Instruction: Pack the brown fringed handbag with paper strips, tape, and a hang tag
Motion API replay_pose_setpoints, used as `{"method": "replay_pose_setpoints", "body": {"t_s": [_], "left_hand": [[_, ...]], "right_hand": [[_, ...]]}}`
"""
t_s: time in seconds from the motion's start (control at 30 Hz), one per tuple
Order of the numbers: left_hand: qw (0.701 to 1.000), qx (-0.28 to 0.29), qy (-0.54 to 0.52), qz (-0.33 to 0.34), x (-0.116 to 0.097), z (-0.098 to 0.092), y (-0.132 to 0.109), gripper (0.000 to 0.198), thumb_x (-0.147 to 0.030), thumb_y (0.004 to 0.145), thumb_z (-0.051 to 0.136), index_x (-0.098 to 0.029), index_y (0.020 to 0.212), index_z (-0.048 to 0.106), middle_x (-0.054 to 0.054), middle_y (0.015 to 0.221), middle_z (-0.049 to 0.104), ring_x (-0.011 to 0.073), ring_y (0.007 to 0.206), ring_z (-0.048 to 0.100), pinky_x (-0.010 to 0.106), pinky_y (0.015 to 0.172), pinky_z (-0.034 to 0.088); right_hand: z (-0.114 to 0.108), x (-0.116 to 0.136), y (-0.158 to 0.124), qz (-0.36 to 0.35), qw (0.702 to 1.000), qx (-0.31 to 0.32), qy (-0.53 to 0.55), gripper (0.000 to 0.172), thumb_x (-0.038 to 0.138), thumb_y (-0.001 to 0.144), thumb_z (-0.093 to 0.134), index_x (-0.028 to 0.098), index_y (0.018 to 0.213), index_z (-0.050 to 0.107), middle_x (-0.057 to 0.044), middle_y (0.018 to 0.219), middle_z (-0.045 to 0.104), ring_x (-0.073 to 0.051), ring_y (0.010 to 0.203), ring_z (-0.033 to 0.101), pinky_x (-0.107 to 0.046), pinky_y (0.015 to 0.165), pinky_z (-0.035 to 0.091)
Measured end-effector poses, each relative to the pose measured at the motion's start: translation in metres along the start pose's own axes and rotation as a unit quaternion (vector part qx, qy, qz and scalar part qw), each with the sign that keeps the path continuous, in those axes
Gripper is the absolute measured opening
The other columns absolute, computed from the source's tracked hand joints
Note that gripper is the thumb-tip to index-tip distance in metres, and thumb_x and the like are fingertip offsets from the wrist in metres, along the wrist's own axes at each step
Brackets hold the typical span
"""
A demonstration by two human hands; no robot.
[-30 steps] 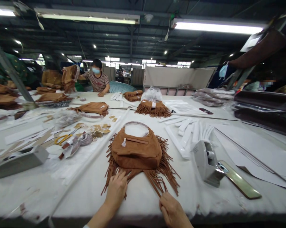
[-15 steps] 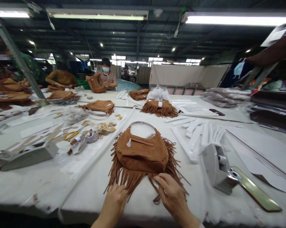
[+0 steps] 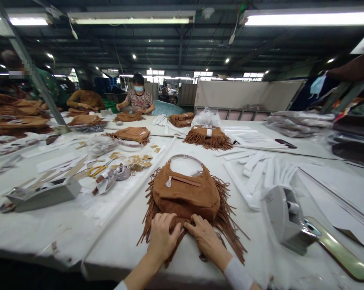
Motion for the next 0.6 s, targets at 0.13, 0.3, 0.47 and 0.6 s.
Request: {"method": "replay_pose_setpoints", "body": {"t_s": [0.13, 0.3, 0.47, 0.6], "left_hand": [[0.992, 0.054, 0.107, -0.026, -0.01, 0.036, 0.017, 0.028, -0.029, 0.083, 0.058, -0.021, 0.109, 0.059, 0.008, 0.105, 0.056, 0.0277, 0.101, 0.048, 0.041, 0.087, 0.038], [0.982, 0.09, 0.159, -0.047, -0.01, 0.054, 0.015, 0.027, -0.018, 0.084, 0.052, -0.021, 0.11, 0.055, 0.007, 0.109, 0.051, 0.0262, 0.101, 0.047, 0.038, 0.084, 0.037], [0.975, 0.085, 0.203, -0.039, 0.003, 0.044, 0.019, 0.03, -0.011, 0.082, 0.051, -0.023, 0.109, 0.055, 0.006, 0.103, 0.05, 0.0252, 0.099, 0.046, 0.039, 0.085, 0.035], [0.97, 0.076, 0.23, -0.019, 0.027, 0.031, 0.016, 0.036, -0.013, 0.079, 0.057, -0.025, 0.113, 0.055, 0.006, 0.112, 0.048, 0.0261, 0.105, 0.043, 0.043, 0.095, 0.031]], "right_hand": [[0.004, 0.001, -0.007, 0.056, 0.998, -0.018, 0.034, 0.021, 0.008, 0.087, 0.047, 0.021, 0.096, 0.061, -0.005, 0.099, 0.056, -0.019, 0.09, 0.049, -0.032, 0.079, 0.034], [0.01, 0.01, -0.009, 0.236, 0.968, -0.077, 0.038, 0.019, 0.019, 0.093, 0.043, 0.02, 0.081, 0.058, -0.005, 0.087, 0.056, -0.021, 0.086, 0.049, -0.034, 0.077, 0.032], [0.013, 0.016, -0.013, 0.34, 0.934, -0.108, 0.007, 0.003, 0.019, 0.083, 0.057, 0.021, 0.084, 0.055, -0.005, 0.089, 0.055, -0.024, 0.089, 0.049, -0.036, 0.074, 0.032], [0.006, 0.0, -0.03, 0.335, 0.935, -0.111, -0.038, 0.007, 0.016, 0.085, 0.054, 0.022, 0.088, 0.056, -0.005, 0.089, 0.054, -0.025, 0.088, 0.049, -0.036, 0.073, 0.033]]}}
Point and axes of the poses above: each hand's wrist, its own y-axis towards the middle knuckle, its own z-axis out of the palm, x = y × z, the point moved 4 cm from there along y, towards the middle knuckle
